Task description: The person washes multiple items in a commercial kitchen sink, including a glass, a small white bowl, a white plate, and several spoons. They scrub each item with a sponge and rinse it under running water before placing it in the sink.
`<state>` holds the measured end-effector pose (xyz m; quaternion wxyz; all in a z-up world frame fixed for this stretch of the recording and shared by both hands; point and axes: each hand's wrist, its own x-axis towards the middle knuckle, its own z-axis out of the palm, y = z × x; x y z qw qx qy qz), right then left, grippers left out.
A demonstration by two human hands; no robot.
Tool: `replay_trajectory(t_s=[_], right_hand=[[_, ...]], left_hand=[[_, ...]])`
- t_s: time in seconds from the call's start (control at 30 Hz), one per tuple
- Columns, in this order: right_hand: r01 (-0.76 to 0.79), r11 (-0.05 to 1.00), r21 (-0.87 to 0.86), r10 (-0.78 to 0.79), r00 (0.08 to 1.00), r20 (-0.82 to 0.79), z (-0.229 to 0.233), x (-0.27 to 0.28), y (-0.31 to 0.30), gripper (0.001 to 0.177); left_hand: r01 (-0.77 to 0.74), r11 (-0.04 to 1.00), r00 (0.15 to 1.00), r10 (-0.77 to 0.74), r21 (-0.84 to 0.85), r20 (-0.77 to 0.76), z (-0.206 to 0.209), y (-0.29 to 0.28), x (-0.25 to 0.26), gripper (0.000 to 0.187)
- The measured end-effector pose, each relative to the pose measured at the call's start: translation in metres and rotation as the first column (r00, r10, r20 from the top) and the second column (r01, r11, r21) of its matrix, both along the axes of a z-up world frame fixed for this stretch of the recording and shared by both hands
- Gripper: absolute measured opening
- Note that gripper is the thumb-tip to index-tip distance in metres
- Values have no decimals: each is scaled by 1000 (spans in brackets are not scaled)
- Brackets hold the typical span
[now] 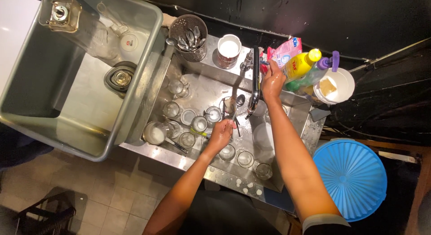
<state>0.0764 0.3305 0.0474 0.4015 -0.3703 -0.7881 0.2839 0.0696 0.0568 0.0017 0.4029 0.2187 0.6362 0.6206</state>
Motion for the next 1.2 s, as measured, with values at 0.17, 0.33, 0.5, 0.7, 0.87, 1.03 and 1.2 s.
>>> replay_trajectory(t_s=[0.17, 0.33, 0.5, 0.7, 0.87, 1.03, 1.2], right_hand=[[13, 999, -36, -12, 999, 31, -4, 0, 4, 27], [-4, 1000, -17, 4, 1000, 24, 0, -1, 5, 26], [-5, 1000, -5, 5, 1000, 23, -3, -1, 6, 25], [18, 987, -163, -3, 996, 89, 21, 2, -18, 35], [-258, 454, -853, -241, 886, -396, -96, 33, -46, 47], [-463, 811, -359, 396, 885, -247, -25, 50, -121, 27], [-306, 575, -759, 189, 952, -240, -17, 42, -125, 35]], left_hand=[[4, 1000, 995, -1, -22, 100, 0, 1, 3, 33], [-5, 1000, 989, 7, -8, 145, 5, 2, 5, 32], [-9, 1000, 992, 11, -11, 125, 7, 0, 8, 32], [-12, 1000, 992, 13, -8, 126, 5, 0, 9, 34], [-17, 1000, 1000, 17, -8, 19, 4, 3, 12, 35], [15, 999, 998, -12, -48, 64, -3, 7, 17, 34], [8, 999, 989, -1, -42, 151, 5, 7, 24, 37]])
